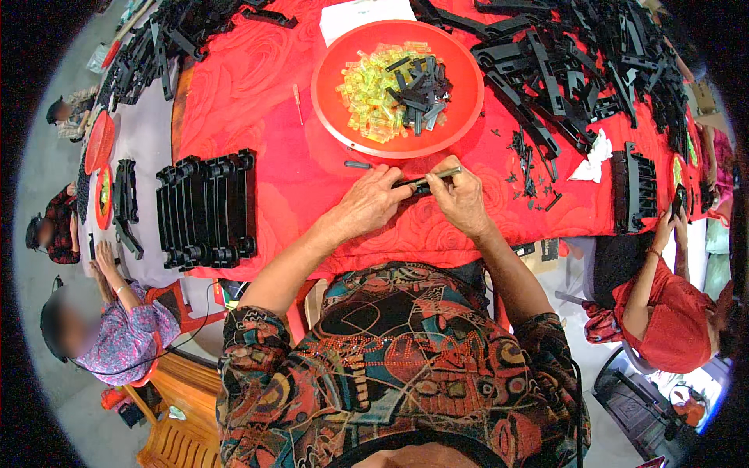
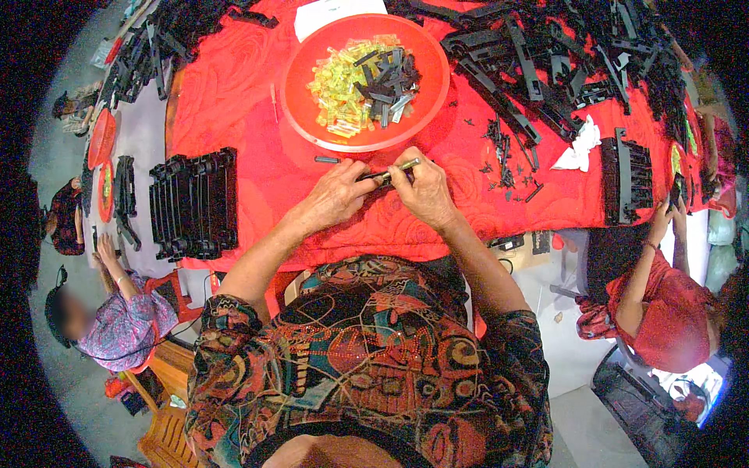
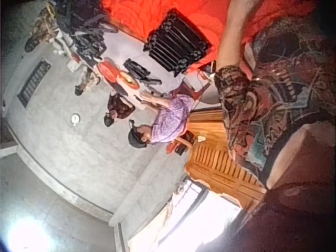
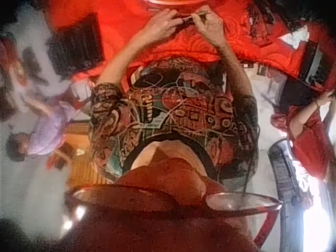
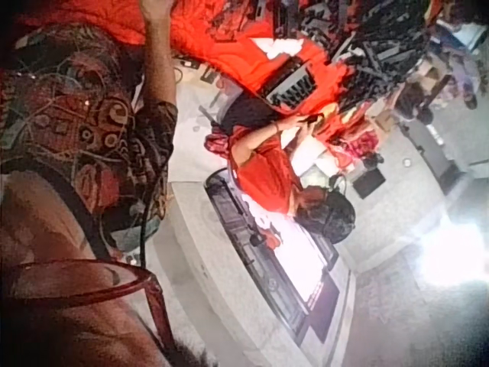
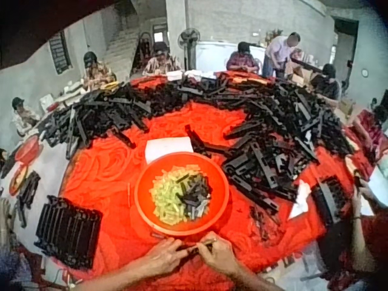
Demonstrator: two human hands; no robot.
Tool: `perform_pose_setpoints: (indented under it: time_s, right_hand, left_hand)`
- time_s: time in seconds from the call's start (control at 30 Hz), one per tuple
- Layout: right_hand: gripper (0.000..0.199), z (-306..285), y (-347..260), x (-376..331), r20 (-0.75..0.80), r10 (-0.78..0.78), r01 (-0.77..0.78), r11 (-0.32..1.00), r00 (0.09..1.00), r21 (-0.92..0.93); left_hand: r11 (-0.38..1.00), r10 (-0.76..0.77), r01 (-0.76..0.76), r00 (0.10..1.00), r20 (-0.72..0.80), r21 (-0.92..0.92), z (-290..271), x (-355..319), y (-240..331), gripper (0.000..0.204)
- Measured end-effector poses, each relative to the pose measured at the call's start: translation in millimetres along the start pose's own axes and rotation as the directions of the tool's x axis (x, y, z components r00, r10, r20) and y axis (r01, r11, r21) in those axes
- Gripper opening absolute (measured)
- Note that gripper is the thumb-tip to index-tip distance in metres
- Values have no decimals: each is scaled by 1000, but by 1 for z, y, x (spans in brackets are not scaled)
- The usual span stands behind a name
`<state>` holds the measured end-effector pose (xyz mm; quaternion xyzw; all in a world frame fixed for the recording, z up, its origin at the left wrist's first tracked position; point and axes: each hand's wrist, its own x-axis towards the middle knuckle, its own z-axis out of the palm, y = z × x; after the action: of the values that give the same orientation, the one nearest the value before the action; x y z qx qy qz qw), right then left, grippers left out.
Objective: Assembling small components and pins into black plastic housings at a communal assembly table.
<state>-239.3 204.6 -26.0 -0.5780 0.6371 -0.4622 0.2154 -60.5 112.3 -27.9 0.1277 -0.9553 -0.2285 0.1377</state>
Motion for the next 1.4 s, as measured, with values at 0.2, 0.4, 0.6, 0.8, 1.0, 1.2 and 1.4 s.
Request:
perform_pose_setpoints:
  time_s: [0.2,0.4,0.6,0.8,1.0,1.2,1.4]
  right_hand:
    - [11,4,5,-1,-41,-12,12,1000,999,0]
    - [8,3,10,-3,-57,196,-179,959,979,220]
    - [8,2,6,-2,-130,-2,11,998,991,65]
    - [8,5,9,-4,-105,46,-38,996,993,79]
    - [8,2,8,-7,-28,246,-214,887,969,409]
    - [8,1,-4,-1,10,314,-269,798,949,540]
    - [7,1,-1,-3,13,291,-255,817,957,518]
  left_hand:
    - [1000,-10,10,999,32,-8,-2,0,-1,25]
    - [1000,-8,8,1000,18,12,-1,2,2,24]
    - [1000,18,-18,997,-80,-6,3,-6,1,25]
    - [999,33,-36,995,-93,-27,-6,-9,-1,26]
    - [997,45,-53,989,-138,-58,-7,-10,0,26]
    - [997,25,-37,989,-143,-75,-3,-14,-4,32]
    - [996,-32,22,993,-114,-86,-9,-6,5,49]
